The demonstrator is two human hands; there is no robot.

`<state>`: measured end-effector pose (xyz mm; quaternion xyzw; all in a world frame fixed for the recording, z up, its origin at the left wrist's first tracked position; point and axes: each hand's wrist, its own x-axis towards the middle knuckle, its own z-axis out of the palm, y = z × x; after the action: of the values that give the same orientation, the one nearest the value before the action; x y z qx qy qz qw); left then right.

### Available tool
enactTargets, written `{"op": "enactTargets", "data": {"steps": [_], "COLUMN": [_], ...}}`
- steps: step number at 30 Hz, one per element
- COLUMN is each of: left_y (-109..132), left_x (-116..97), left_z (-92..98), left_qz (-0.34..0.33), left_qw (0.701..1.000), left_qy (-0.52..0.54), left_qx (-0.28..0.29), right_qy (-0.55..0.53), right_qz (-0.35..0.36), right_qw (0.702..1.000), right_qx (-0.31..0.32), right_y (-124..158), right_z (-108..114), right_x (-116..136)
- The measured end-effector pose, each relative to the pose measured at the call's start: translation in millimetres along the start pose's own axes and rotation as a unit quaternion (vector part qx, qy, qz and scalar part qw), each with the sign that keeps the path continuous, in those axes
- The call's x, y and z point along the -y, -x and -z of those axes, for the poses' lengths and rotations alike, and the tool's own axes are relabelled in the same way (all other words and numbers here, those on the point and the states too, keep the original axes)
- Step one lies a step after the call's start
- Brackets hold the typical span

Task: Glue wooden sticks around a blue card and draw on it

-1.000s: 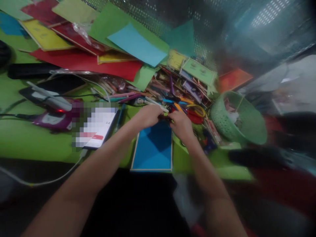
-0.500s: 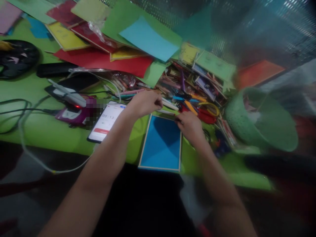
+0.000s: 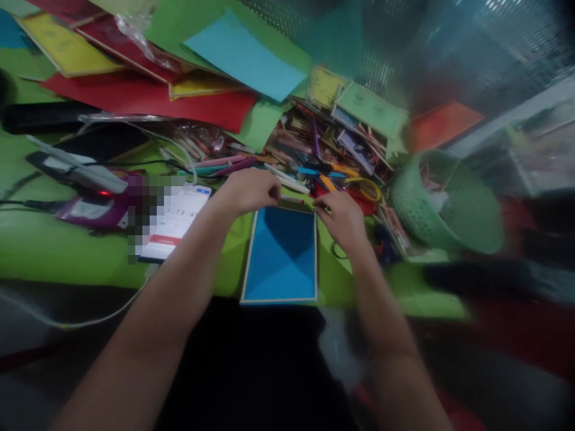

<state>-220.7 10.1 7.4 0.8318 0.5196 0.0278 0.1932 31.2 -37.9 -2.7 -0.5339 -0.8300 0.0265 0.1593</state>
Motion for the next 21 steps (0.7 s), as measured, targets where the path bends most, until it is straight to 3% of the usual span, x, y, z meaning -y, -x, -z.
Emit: {"op": "enactTargets", "data": {"steps": [9,12,16,21], "left_y": [-2,-1,1,1], "left_x": [-7,-12,-18,-14], "left_z": [-3.8,-5.7,-8.9,-8.8], "left_qz": [-0.003,0.005,-0.008,-0.039], "left_qw": [1.0,0.999,0.998,0.997], "left_qy": [-0.022,-0.044,-0.066,-0.065], "left_qx": [0.009,-0.003,-0.019,-0.02], "right_qy": [-0.027,-0.064,-0.097,-0.085], "right_qz": [-0.061,-0.076,-0.132,-0.289], "right_qw": [0.998,0.994,0.977,0.929], "right_qx": [-0.018,-0.05,-0.134,-0.217], "right_y": [5,14,55,135], "right_z": [20,31,43,41], "right_x": [-3,-3,-17,-41]}}
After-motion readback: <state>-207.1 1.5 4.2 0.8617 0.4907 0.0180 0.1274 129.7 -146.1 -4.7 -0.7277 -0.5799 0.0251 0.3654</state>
